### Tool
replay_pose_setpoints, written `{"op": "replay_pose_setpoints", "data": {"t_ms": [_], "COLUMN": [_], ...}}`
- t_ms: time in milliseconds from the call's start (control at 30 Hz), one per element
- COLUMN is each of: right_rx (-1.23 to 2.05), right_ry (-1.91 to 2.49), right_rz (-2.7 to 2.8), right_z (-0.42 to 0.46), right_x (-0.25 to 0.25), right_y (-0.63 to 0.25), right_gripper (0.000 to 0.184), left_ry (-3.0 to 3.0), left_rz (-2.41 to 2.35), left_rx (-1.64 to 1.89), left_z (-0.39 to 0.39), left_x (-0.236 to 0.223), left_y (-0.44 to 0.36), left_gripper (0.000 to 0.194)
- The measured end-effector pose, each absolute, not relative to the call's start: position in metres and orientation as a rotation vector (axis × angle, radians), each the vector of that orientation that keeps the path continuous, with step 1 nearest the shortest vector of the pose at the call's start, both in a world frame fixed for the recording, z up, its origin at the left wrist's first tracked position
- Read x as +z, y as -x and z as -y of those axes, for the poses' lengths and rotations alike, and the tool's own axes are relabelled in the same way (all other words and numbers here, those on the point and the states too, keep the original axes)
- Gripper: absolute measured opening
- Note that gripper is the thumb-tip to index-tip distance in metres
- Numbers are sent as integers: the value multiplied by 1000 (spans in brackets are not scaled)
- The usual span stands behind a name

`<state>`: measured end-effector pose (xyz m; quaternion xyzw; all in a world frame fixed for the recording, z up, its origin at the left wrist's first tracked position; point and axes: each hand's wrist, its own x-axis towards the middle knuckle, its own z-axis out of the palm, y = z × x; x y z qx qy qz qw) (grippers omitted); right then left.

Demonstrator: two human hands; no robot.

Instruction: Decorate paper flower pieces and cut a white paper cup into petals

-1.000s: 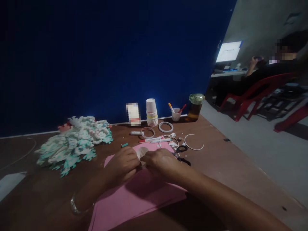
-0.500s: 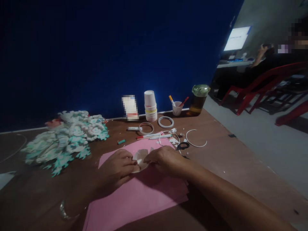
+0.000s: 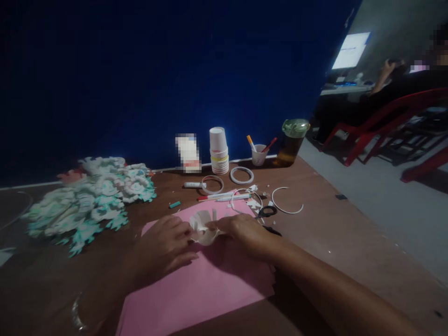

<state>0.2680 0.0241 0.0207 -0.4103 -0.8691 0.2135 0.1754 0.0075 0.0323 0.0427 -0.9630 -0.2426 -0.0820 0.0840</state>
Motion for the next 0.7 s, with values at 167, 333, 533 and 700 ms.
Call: {"op": "replay_pose_setpoints", "data": {"t_ms": [167,333,533,700], "right_rx": [495,177,-129,-172], "right_ry": [1080,1080,1018,970], "right_rz": [2608,2803,2927,2924], "right_z": [-23,-21,-17,-15], "right_x": [14,9,14,22], "right_y": [-272,-275,-271,-269], "right_gripper": [44,39,21,27], "left_ry": [2795,2672,2624,2751], "left_rz": [652,727,575,444], "left_rx": [-269,-227,-277,-157], "left_z": [-36,-27,-22,-23], "left_x": [36,37,31,33], "left_y": [-6,-1,12,9], "left_gripper": [33,11,24,28]}}
